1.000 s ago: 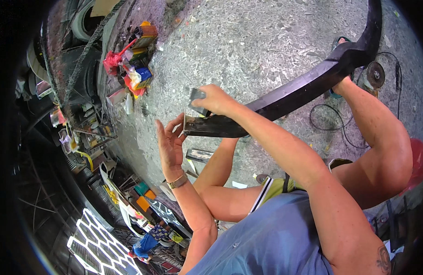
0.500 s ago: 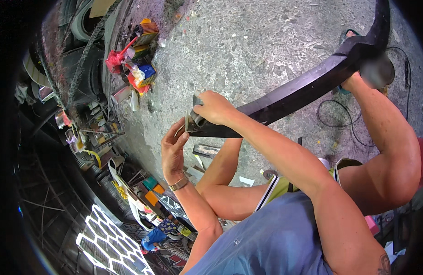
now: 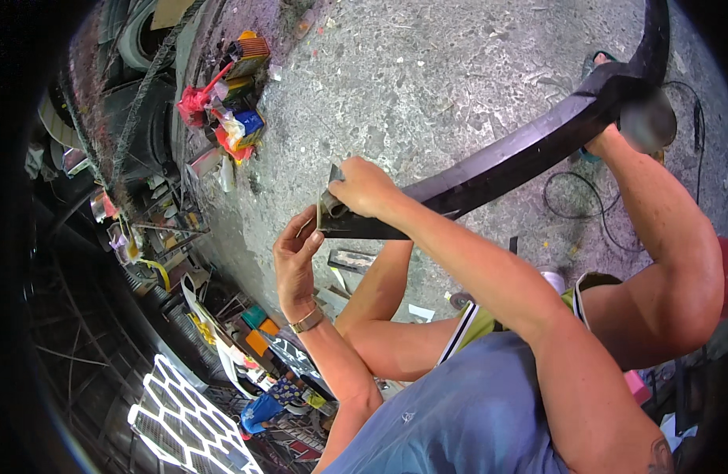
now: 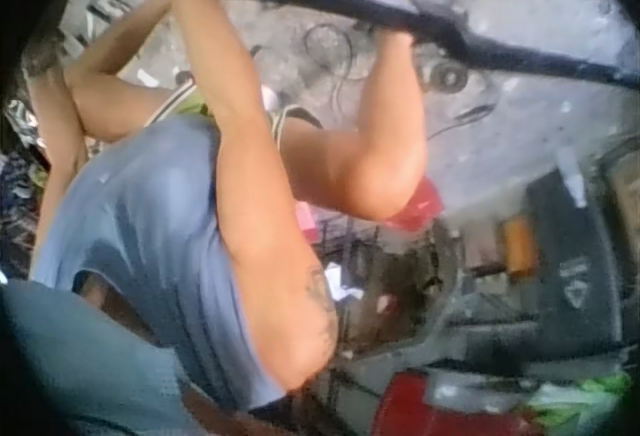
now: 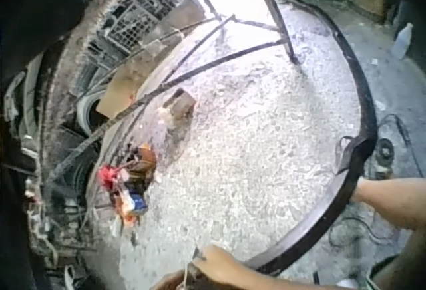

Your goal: Sanding a black car spoiler or bumper lip by hand using sandpaper.

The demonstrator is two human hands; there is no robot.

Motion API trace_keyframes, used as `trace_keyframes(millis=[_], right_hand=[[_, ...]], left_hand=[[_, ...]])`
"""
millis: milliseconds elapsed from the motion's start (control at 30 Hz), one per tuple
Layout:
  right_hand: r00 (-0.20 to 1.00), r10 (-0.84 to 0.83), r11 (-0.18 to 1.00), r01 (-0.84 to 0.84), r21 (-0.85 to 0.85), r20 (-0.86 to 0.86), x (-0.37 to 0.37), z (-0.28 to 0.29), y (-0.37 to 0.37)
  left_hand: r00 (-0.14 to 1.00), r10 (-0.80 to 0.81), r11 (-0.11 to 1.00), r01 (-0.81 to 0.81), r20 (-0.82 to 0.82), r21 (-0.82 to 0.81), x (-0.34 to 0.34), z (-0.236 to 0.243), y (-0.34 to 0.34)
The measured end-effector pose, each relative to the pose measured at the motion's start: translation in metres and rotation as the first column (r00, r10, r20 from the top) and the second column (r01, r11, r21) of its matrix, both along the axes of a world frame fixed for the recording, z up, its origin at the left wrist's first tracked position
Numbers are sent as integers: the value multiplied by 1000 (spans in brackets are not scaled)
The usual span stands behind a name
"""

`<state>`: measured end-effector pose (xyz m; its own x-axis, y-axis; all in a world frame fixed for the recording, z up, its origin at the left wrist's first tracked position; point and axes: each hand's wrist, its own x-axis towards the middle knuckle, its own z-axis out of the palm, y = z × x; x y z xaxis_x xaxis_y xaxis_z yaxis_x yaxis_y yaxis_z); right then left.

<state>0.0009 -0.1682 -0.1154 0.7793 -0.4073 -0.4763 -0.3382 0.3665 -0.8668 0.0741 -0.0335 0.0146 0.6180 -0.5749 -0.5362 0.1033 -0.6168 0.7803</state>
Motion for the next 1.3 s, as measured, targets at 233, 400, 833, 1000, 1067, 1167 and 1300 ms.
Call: trace_keyframes(millis=[233, 400, 833, 1000, 1067, 1167, 1300], right_hand=[[969, 209, 954, -231, 191, 128, -18, -5, -33], [987, 9, 928, -68, 368, 158, -31, -6, -25], [959, 157, 928, -61, -367, 237, -51, 0, -17], [872, 413, 876, -302, -376, 263, -63, 2, -34], [921, 333, 870, -219, -442, 200, -63, -3, -39], [948, 248, 885, -138, -445, 198, -60, -5, -43], [942, 96, 870, 79, -488, 323, -59, 0, -49]], left_hand=[[999, -1, 1000, 1, 46, 5, -2, 0, -6], [1000, -24, 1000, 24, -10, -15, 0, -1, -5], [992, -113, 993, 110, 55, 50, -4, 15, -11], [999, -24, 999, 25, 28, -35, -1, 0, -3], [999, 14, 999, -12, 47, -34, -1, -5, 1], [999, 29, 996, -27, 19, -83, -2, -9, 1], [1000, 20, 996, -20, 1, -82, -2, -16, -7]])
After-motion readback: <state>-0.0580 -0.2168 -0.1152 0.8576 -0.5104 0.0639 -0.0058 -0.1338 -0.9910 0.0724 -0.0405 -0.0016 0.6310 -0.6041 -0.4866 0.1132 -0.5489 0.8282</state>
